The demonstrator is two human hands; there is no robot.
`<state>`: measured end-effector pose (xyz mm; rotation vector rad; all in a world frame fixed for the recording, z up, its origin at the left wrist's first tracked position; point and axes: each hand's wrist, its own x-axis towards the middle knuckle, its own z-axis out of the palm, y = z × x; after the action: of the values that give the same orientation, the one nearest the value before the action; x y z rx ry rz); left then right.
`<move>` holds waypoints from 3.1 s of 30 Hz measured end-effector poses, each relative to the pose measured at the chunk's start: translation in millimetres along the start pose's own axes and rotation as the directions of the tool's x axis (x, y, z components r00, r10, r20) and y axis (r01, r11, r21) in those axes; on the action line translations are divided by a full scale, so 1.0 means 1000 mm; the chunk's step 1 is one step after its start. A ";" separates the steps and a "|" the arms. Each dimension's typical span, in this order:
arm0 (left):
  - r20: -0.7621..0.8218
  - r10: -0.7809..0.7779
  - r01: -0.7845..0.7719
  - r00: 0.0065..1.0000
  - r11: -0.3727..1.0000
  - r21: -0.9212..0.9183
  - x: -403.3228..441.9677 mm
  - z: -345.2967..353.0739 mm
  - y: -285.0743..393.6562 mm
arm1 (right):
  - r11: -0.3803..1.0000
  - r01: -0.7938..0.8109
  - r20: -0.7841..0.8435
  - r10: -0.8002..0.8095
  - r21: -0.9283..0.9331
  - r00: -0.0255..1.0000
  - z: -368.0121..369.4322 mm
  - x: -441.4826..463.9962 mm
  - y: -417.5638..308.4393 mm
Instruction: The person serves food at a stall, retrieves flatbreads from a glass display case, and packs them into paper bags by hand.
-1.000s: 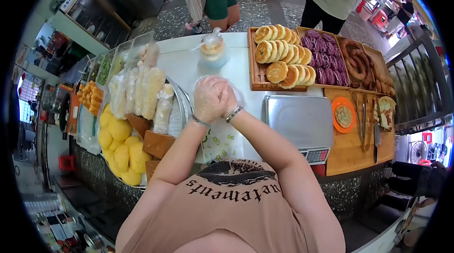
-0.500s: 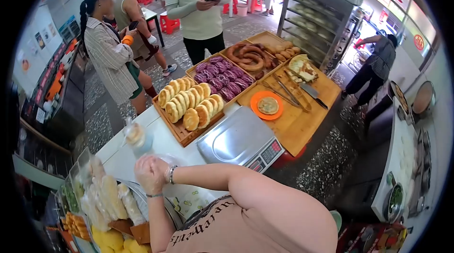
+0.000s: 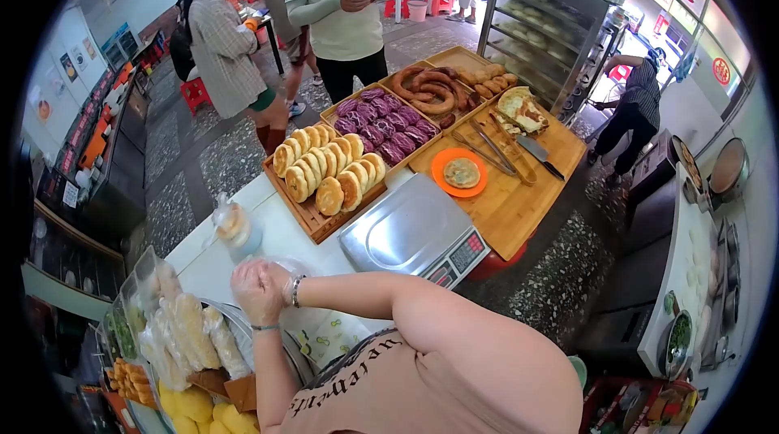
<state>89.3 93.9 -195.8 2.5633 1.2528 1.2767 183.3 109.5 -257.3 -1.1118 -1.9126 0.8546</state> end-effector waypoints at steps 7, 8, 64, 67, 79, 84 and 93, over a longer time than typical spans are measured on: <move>0.019 -0.019 0.019 1.000 1.000 0.001 -0.001 -0.001 0.000 | 0.995 0.084 -0.123 -0.076 0.057 0.989 0.001 -0.002 -0.005; 0.022 -0.022 0.022 1.000 1.000 -0.001 -0.001 -0.001 0.000 | 0.996 0.067 -0.107 -0.060 0.058 0.992 0.002 -0.002 -0.004; 0.724 0.670 0.916 0.164 0.169 -0.364 -0.157 0.330 0.679 | 0.810 -0.567 -0.448 0.456 -0.150 0.769 -0.417 -0.696 -0.057; 0.725 0.672 0.938 0.150 0.135 -0.320 -0.141 0.368 0.701 | 0.783 -0.553 -0.362 0.447 -0.283 0.818 -0.450 -0.688 -0.038; 0.885 0.128 0.893 0.448 -0.024 -0.449 0.009 0.537 0.765 | 0.835 -0.505 -0.713 0.490 0.219 0.501 -0.647 -0.762 0.079; 0.834 0.005 0.800 0.552 0.276 -0.532 0.032 0.579 0.816 | 0.768 -0.396 -0.596 0.640 0.503 0.484 -0.696 -0.804 0.140; 0.714 0.386 0.378 0.584 0.648 -0.661 0.042 0.709 1.068 | 0.814 -0.579 -0.432 0.505 -0.051 0.747 -0.894 -0.958 0.219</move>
<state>1278.6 -380.0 -277.1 1.9748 0.3283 0.2742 1358.4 -511.0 -255.2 -1.8622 -1.3441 0.6779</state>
